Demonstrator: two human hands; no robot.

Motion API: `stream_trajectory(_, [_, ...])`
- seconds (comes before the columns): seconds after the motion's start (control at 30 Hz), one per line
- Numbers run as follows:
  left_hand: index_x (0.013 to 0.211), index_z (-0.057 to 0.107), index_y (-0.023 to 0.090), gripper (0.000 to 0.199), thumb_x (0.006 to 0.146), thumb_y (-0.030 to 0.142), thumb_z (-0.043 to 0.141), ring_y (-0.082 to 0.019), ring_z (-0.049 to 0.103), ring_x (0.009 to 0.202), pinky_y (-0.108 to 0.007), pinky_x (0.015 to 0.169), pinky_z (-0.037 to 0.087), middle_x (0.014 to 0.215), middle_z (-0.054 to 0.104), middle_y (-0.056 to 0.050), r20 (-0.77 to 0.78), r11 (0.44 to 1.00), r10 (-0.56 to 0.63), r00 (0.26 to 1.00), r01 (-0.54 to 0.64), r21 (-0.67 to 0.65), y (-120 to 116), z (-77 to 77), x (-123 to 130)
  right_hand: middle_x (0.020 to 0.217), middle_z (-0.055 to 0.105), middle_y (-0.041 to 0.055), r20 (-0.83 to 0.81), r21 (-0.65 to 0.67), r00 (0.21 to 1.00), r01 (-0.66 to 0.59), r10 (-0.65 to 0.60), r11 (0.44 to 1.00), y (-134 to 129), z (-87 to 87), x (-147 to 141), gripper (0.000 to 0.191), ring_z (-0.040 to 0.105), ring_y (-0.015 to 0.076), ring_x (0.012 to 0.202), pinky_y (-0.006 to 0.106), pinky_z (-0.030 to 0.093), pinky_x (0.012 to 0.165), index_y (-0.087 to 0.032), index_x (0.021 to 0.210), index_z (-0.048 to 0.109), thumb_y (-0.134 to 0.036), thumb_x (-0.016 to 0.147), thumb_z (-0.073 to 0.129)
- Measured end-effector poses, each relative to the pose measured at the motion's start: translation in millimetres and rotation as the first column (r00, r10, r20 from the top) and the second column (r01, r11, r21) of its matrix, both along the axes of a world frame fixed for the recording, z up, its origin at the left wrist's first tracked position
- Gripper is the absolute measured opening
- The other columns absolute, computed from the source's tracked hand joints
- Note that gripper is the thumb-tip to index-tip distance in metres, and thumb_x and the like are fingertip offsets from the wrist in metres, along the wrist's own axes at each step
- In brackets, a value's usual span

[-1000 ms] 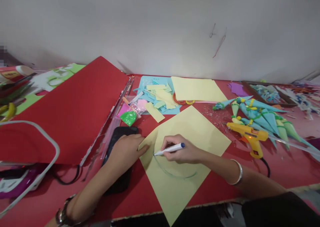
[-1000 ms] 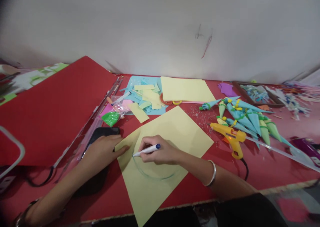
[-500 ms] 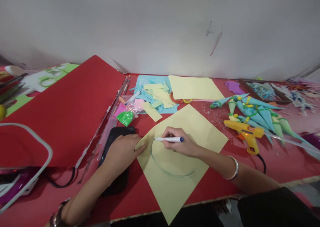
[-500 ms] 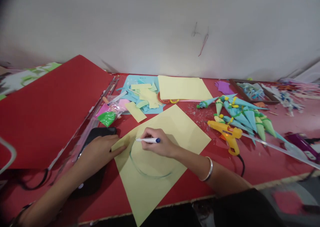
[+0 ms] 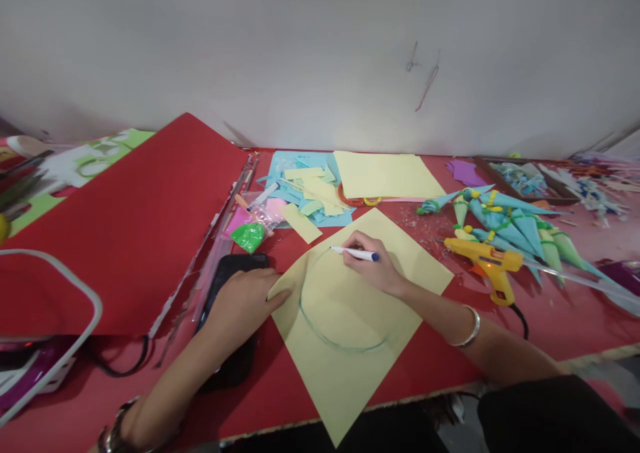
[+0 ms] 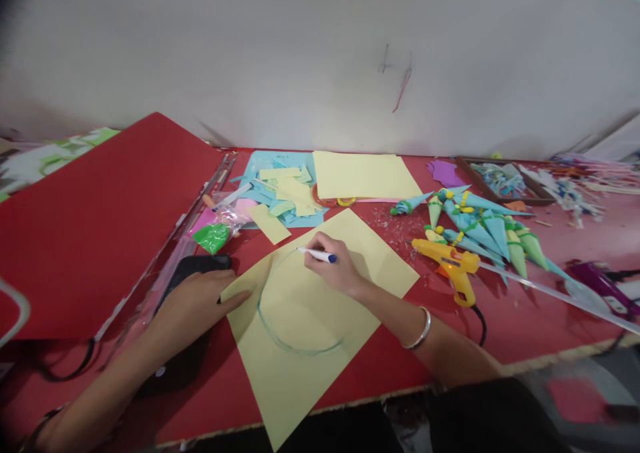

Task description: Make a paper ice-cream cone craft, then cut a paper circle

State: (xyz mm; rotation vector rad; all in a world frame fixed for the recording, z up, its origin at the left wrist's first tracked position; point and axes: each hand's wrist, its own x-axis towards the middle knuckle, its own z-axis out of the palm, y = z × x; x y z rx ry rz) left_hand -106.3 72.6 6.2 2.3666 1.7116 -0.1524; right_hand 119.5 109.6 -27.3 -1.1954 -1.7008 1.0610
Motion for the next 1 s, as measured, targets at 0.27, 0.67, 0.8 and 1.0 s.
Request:
stream_trajectory(0.27, [0.068,0.056,0.018,0.035,0.085,0.04,0.034,-0.023,0.059,0.073,-0.032,0.064,0.035,0.072,0.063,-0.006,0.035,0.999,-0.032,0.999,0.031,0.034,1,-5.6,-4,0.065,0.055,-0.0032,-0.084,-0.193,0.905,-0.426,0.418,0.884,-21,8.4,-13,0.006,0.045,0.0069,0.051,0.018,0.034,0.045,-0.018,0.076,0.057,-0.019,0.07,0.058])
stream_trajectory(0.67, [0.071,0.059,0.016,0.04,0.089,0.032,0.027,-0.025,0.061,0.073,-0.034,0.064,0.037,0.072,0.064,-0.009,-0.034,0.998,-0.049,0.998,0.05,0.029,0,-2.9,-1,0.057,0.046,-0.0067,-0.093,-0.196,0.934,-0.357,0.346,0.913,-7,8.0,-24,0.003,0.038,0.0046,0.043,0.016,0.029,0.038,-0.019,0.075,0.053,-0.017,0.072,0.054])
stream_trajectory(0.8, [0.075,0.06,0.015,0.04,0.088,0.031,0.026,-0.027,0.062,0.079,-0.036,0.068,0.039,0.077,0.066,-0.01,-0.073,0.999,-0.025,0.997,0.027,0.022,1,-2.7,1,0.061,0.049,-0.0056,-0.051,-0.114,0.963,-0.27,0.266,0.956,1,5.4,-18,0.002,0.04,0.0053,0.045,0.017,0.031,0.041,-0.019,0.075,0.052,-0.018,0.073,0.052])
stream_trajectory(1.0, [0.074,0.06,0.015,0.038,0.087,0.031,0.028,-0.028,0.062,0.081,-0.037,0.071,0.039,0.08,0.067,-0.012,-0.088,1.0,0.006,0.996,-0.006,-0.002,1,0.7,4,0.057,0.047,-0.0057,0.045,0.025,0.997,-0.066,0.065,0.998,14,0.9,1,0.006,0.041,0.0077,0.048,0.019,0.031,0.045,-0.019,0.07,0.049,-0.023,0.073,0.053])
